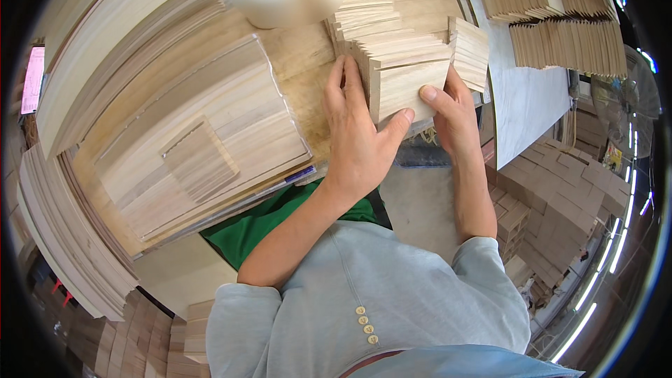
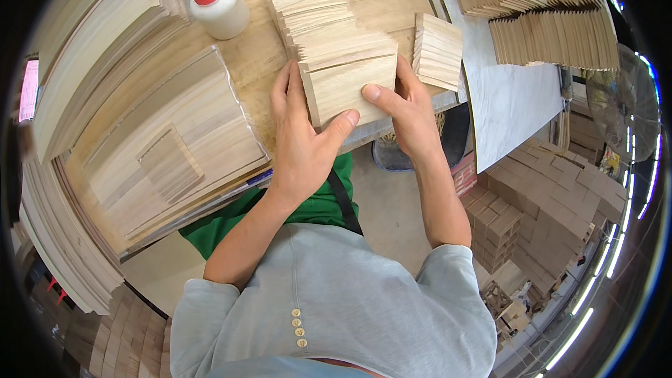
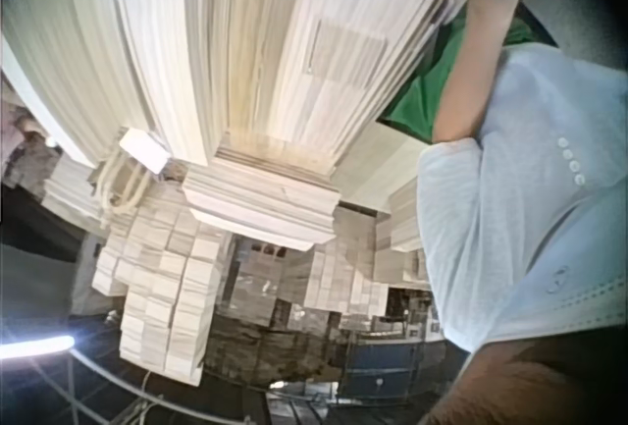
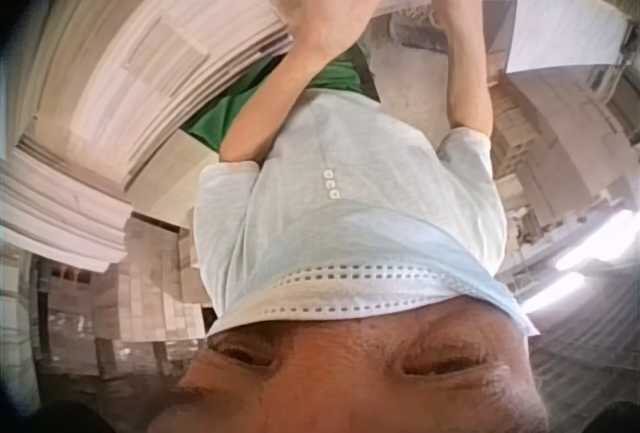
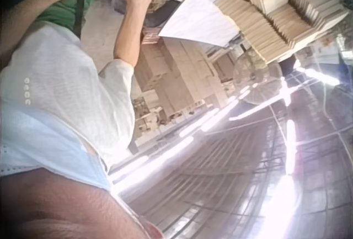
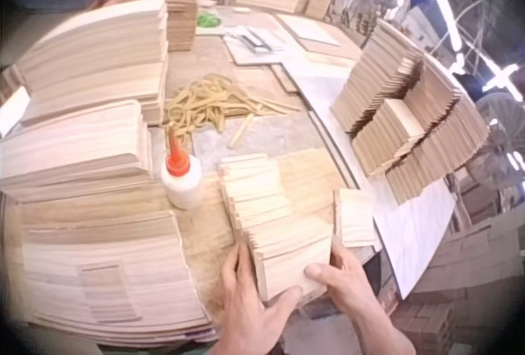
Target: The recorder applies glue from a bottle onto the edges of small wooden blocks and stacks them together.
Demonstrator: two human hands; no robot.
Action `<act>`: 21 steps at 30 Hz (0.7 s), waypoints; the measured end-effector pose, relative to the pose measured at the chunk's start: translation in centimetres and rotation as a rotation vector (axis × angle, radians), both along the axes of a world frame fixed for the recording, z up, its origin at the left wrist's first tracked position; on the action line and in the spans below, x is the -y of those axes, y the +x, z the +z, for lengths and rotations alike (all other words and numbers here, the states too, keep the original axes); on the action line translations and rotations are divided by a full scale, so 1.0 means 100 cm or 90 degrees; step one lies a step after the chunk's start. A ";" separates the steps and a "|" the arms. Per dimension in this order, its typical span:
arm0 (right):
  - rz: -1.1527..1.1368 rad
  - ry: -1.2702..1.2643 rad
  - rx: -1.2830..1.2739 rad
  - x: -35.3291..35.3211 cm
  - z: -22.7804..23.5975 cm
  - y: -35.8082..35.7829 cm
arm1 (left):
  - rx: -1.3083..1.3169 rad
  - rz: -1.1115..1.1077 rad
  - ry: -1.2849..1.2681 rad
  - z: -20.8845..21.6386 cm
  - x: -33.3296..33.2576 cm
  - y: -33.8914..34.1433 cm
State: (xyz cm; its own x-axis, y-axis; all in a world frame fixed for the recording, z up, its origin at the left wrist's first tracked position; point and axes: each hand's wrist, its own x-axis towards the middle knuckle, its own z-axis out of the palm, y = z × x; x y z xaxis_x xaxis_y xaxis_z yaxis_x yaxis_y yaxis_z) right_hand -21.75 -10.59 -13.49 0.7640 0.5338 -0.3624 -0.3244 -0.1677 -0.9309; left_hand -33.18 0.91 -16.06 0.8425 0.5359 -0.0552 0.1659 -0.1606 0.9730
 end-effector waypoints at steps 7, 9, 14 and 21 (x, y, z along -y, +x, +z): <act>-0.001 0.007 0.014 0.006 -0.004 -0.004 | -0.002 0.024 -0.003 0.003 0.006 -0.005; -0.006 0.007 0.014 0.011 -0.005 -0.005 | -0.014 0.004 -0.017 0.006 0.007 -0.010; 0.022 -0.031 0.038 0.016 -0.008 -0.006 | -0.019 -0.010 -0.043 0.003 0.010 -0.014; 0.024 -0.020 -0.023 0.012 -0.005 -0.005 | -0.015 0.010 0.001 -0.001 0.012 -0.011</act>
State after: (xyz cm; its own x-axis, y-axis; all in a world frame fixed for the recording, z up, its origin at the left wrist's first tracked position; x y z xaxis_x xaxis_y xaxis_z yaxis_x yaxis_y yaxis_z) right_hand -22.25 -11.82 -14.03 0.7297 0.5494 -0.4069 -0.3513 -0.2094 -0.9126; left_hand -34.27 -0.25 -16.17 0.8328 0.5485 -0.0750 0.1917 -0.1587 0.9685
